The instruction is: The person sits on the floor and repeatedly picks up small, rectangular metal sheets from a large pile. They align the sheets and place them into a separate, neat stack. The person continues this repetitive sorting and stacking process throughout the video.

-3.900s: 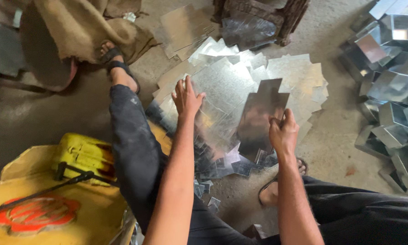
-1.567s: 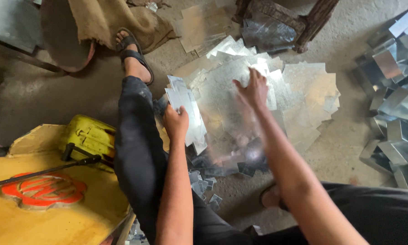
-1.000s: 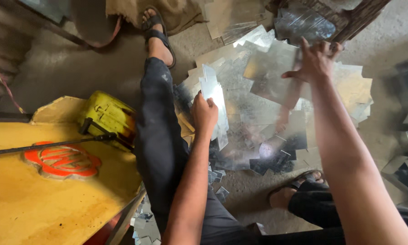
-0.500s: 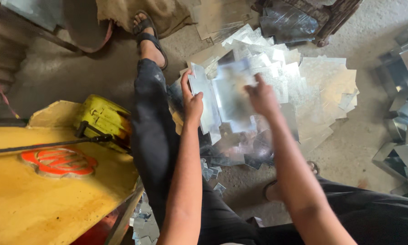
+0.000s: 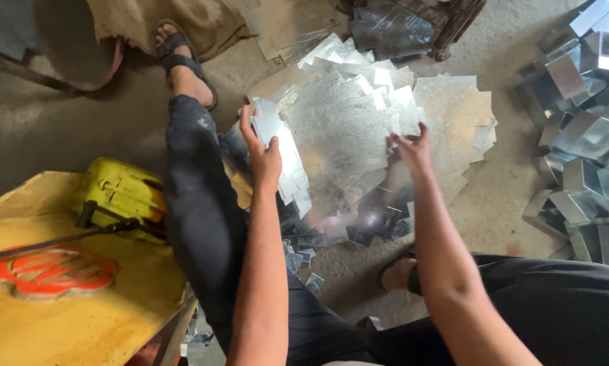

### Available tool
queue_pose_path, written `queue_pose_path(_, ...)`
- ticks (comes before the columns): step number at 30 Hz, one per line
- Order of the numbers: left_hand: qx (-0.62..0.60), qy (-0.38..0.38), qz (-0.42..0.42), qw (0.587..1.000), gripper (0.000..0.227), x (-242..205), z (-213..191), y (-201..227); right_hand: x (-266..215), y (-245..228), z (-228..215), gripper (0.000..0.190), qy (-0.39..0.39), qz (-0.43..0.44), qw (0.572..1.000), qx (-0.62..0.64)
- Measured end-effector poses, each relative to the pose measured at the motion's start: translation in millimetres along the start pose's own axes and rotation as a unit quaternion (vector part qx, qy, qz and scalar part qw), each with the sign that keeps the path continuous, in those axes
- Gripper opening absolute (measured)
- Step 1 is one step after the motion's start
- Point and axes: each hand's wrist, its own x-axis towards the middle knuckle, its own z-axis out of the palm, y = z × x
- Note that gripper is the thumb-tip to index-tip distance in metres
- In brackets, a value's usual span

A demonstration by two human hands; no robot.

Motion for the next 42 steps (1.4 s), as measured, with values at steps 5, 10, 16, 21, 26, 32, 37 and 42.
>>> queue_pose_path(5,-0.01,0.023,-0.032,0.999,0.064,9.0,3.8,-12.3,-2.4,-56.5,-26.2,0.073,-0.172,0.09,0.981,-0.003)
queue_pose_path(10,-0.087,0.036,-0.099,0.991,0.037,8.7,7.2,-6.1,-37.4,-132.7,-48.2,0.051,-0.267,0.099,0.954,0.09)
queue_pose_path(16,-0.18,0.035,-0.156,0.971,0.029,15.6,10.3,-15.5,-61.3,-134.0,-38.9,0.041,-0.161,0.019,0.971,0.178)
queue_pose_path(21,-0.169,0.023,-0.11,0.979,0.034,20.2,13.1,-29.2,-117.6,-109.9,43.2,0.048,-0.257,0.054,0.965,-0.001)
queue_pose_path(26,-0.159,0.032,-0.115,0.98,0.046,21.3,10.6,-36.6,-173.4,-114.7,53.9,0.055,-0.324,-0.064,0.943,0.041)
queue_pose_path(32,-0.138,0.041,-0.076,0.987,0.042,17.2,5.3,-20.6,-157.6,-163.7,23.7,0.065,-0.516,-0.101,0.842,-0.119)
queue_pose_path(37,-0.138,0.012,-0.18,0.974,0.071,11.7,6.9,14.3,-62.5,-149.4,32.4,0.051,-0.18,-0.054,0.979,-0.081)
queue_pose_path(42,-0.107,0.056,-0.188,0.975,0.077,7.0,16.2,27.3,-18.6,-149.3,57.6,0.077,-0.234,-0.27,0.834,-0.421)
